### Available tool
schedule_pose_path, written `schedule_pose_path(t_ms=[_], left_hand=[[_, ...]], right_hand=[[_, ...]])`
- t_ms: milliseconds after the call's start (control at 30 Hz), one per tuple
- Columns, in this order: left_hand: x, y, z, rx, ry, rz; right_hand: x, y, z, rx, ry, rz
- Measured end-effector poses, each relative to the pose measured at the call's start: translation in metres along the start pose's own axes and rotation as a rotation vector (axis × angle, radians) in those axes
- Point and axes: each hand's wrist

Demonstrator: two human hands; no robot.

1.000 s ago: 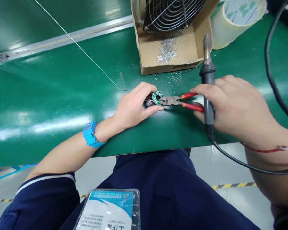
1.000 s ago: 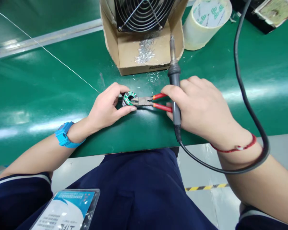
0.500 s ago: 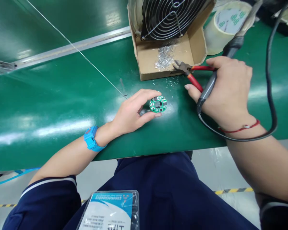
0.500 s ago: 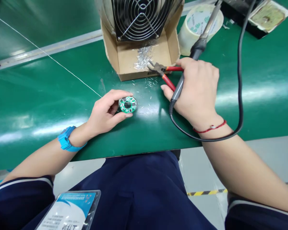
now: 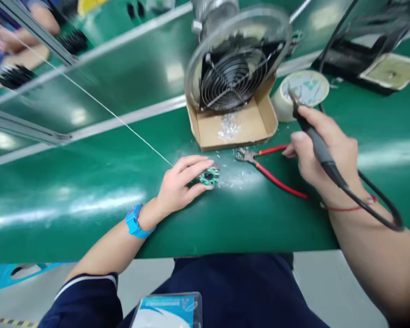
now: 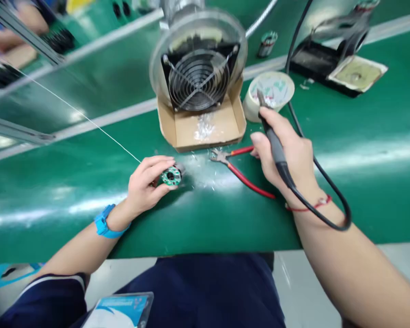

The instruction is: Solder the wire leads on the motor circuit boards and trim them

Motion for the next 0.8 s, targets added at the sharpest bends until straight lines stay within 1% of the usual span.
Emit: schedule_pose_path(t_ms=[33,67,133,167,200,300,400,467,567,667,800], left_hand=[[-0.007,0.010,0.000,-0.119,-0.045,0.041],[-0.015,0.023,0.002,-0.265,-0.093,0.070],[-0.034,0.055,0.012,-0.584,-0.181,0.108],[-0.043,0.073,0.020,-0.674,-0.204,0.131],[-0.052,0.092,0.030,-0.725,-0.217,0.154],[-0.072,0.141,0.067,-0.786,-0.220,0.227],[-0.079,0.174,0.099,-0.862,-0.201,0.298],[-0.080,0.188,0.110,-0.923,-0.151,0.329],[-0.081,0.201,0.112,-0.986,-0.043,0.356],[-0.085,0.206,0.097,-0.995,-0.003,0.390],[-0.096,0.206,0.063,-0.973,0.004,0.422]], right_hand=[[0.001,-0.006,0.000,0.029,0.003,0.035],[0.002,-0.010,0.000,0.042,0.014,0.029],[0.003,-0.016,0.002,-0.006,0.009,0.002],[0.002,-0.018,0.004,-0.042,0.007,-0.012],[0.000,-0.018,0.005,-0.078,0.002,-0.020],[-0.003,-0.018,0.009,-0.137,-0.016,-0.025],[-0.003,-0.019,0.013,-0.140,-0.016,0.011],[-0.002,-0.020,0.015,-0.132,-0.017,0.040],[0.000,-0.020,0.018,-0.131,-0.042,0.042],[-0.001,-0.016,0.019,-0.132,-0.040,0.043],[0.000,-0.012,0.018,-0.124,-0.020,0.059]])
Point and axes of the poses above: each hand's wrist, its own z-axis towards the middle knuckle, its own x-axis out of the palm, y = z × x, and after that the axes turned 11 degrees about y, right-handed
